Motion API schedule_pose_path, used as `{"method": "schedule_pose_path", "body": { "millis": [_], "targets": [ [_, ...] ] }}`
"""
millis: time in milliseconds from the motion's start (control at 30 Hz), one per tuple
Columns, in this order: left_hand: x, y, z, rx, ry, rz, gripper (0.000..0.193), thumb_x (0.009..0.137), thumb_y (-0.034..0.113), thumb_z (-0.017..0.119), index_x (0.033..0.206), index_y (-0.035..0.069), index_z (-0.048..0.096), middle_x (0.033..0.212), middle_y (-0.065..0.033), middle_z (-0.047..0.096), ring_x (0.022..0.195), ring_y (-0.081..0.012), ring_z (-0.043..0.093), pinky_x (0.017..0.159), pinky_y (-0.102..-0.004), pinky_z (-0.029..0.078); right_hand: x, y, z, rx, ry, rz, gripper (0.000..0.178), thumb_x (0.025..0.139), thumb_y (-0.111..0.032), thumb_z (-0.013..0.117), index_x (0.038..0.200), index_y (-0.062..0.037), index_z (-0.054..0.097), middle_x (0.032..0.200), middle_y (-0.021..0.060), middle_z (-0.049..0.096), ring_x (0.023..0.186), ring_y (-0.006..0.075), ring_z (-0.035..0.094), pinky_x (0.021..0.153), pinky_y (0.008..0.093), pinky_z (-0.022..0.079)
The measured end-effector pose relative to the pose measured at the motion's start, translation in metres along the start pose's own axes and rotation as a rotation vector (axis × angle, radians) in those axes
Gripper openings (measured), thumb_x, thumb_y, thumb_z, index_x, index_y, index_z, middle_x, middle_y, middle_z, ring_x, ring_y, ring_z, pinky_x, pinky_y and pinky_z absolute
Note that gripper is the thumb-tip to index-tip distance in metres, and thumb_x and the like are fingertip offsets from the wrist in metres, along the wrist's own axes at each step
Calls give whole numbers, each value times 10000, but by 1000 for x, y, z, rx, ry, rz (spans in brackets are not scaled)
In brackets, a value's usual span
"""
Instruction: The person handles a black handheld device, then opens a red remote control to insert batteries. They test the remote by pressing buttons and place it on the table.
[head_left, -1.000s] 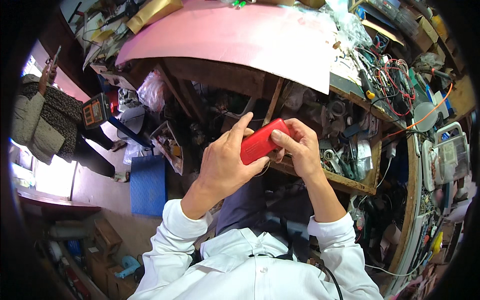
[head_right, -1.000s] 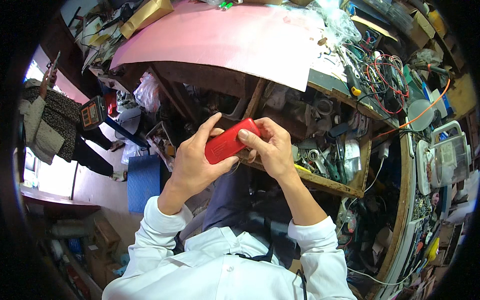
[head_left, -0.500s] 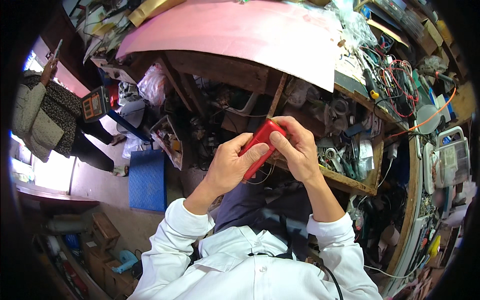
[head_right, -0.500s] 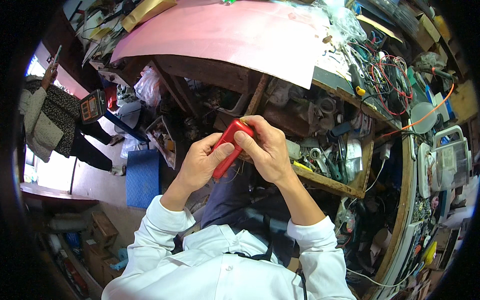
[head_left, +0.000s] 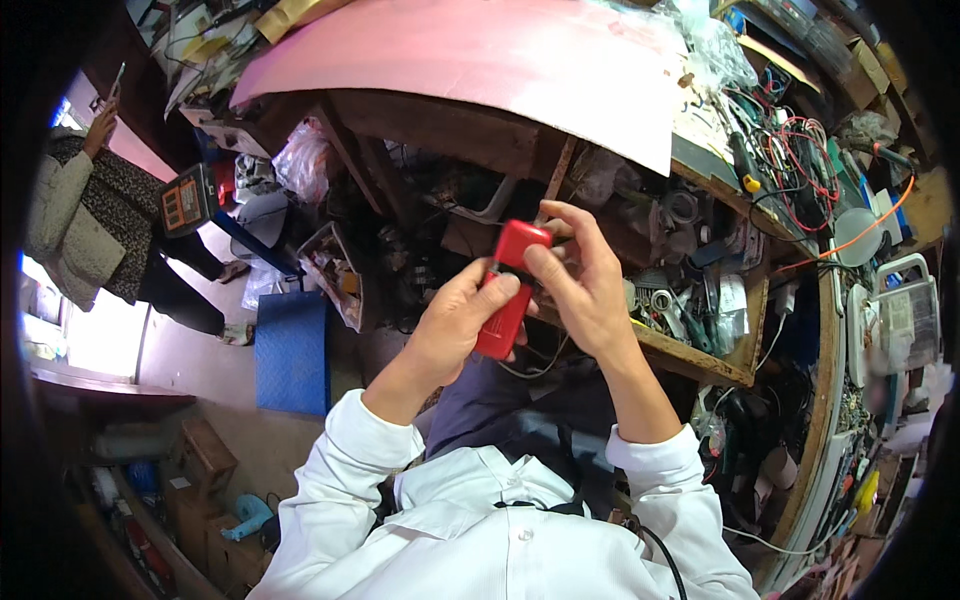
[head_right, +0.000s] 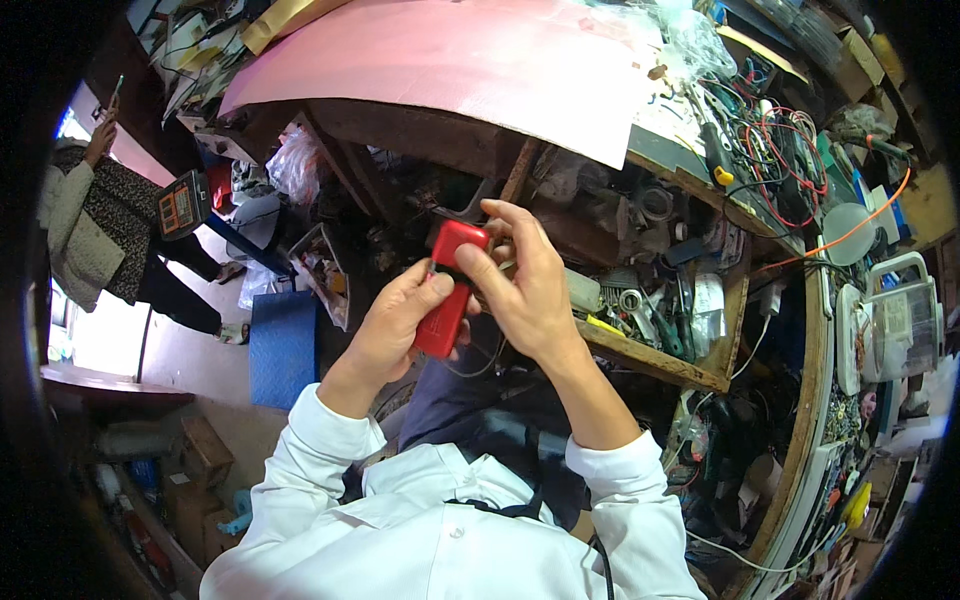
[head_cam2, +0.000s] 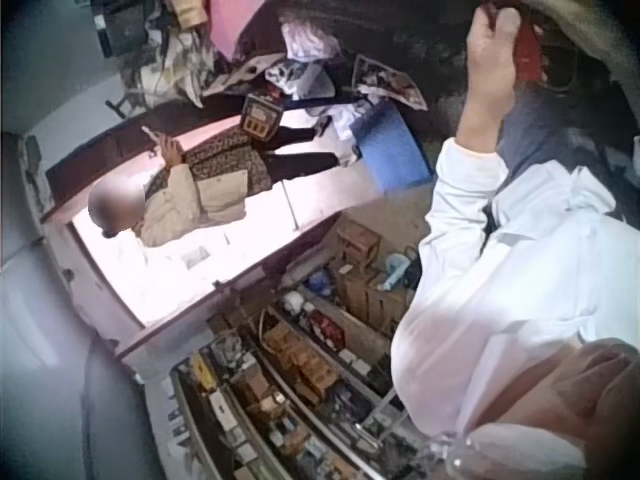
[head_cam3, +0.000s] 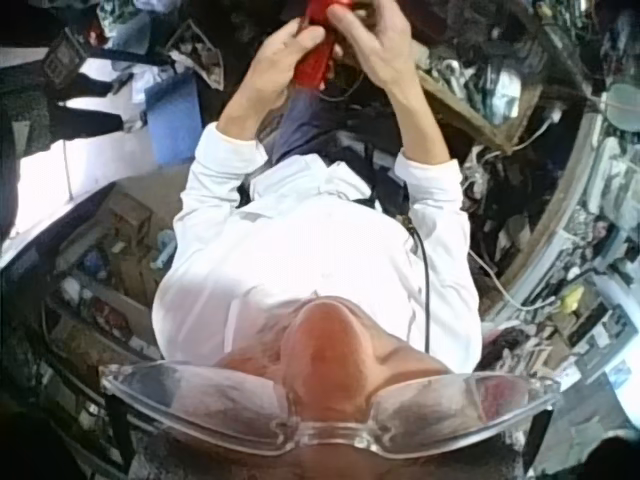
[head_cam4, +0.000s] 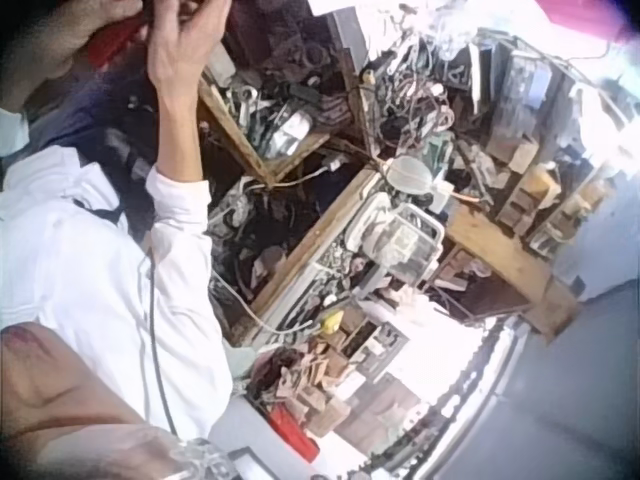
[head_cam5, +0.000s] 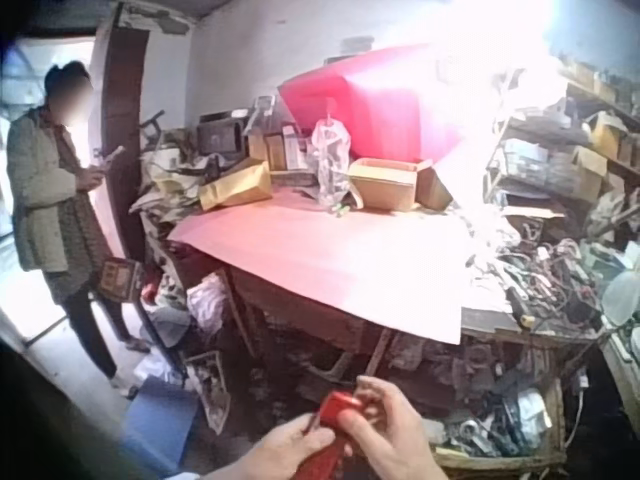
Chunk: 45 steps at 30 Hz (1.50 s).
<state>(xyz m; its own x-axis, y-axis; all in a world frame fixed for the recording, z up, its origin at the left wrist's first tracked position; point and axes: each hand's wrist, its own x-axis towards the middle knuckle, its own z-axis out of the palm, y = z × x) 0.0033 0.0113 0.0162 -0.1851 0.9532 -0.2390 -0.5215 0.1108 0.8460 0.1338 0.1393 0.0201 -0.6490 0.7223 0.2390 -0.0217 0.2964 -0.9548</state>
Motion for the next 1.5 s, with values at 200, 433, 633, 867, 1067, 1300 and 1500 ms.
{"method": "schedule_pose_path", "body": {
  "millis": [200,433,633,867,1067,1300,1500],
  "targets": [
    [13,-6,11,-298,177,313,464,1074,314,544,1472,154,370,1273,-75,594,1152,-183,623,1020,-383,521,-21,-21,22,-452,-56,-259,751,787,-280,843,1408,-18,511,1094,194,571,962,364,644,793,422,562],
    [11,-6,8,-448,43,403,479,1050,257,589,1487,164,415,1352,-64,584,1220,-217,599,1069,-426,493,-22,-16,22,-512,28,-272,644,813,-249,831,1338,16,570,1034,212,715,866,350,728,739,401,584],
    [14,-10,-9,-399,59,408,495,1005,235,658,1450,119,474,1303,-69,618,1190,-234,629,1015,-463,556,-18,-25,3,-199,-91,-25,605,713,-220,917,1212,11,666,1012,159,737,865,231,739,739,334,583],
    [7,0,-24,-432,96,358,551,1032,458,550,1377,30,514,1169,-189,689,993,-343,734,859,-467,648,-5,-24,-29,166,79,33,554,810,-155,872,1282,15,637,1069,96,710,916,143,682,804,282,572],
    [-7,3,-35,-446,-7,314,643,1029,495,537,1380,-42,496,1173,-223,684,955,-361,744,786,-447,665,59,-35,-76,-509,365,-188,491,881,-284,818,1234,20,662,920,143,762,794,180,723,709,300,576],
    [-26,-2,-40,-448,17,341,614,1044,471,515,1433,1,441,1293,-211,632,1098,-341,698,815,-502,647,115,-53,-100,-1107,498,-478,382,893,-401,763,1060,-61,714,892,138,727,787,298,715,716,406,555],
    [-22,-1,-37,-343,58,340,620,995,460,623,1378,-13,504,1244,-174,669,1106,-319,701,880,-482,629,157,-44,-114,-1144,440,-431,322,911,-365,748,1043,-75,706,875,173,722,755,333,714,655,445,562]
  ]
}}
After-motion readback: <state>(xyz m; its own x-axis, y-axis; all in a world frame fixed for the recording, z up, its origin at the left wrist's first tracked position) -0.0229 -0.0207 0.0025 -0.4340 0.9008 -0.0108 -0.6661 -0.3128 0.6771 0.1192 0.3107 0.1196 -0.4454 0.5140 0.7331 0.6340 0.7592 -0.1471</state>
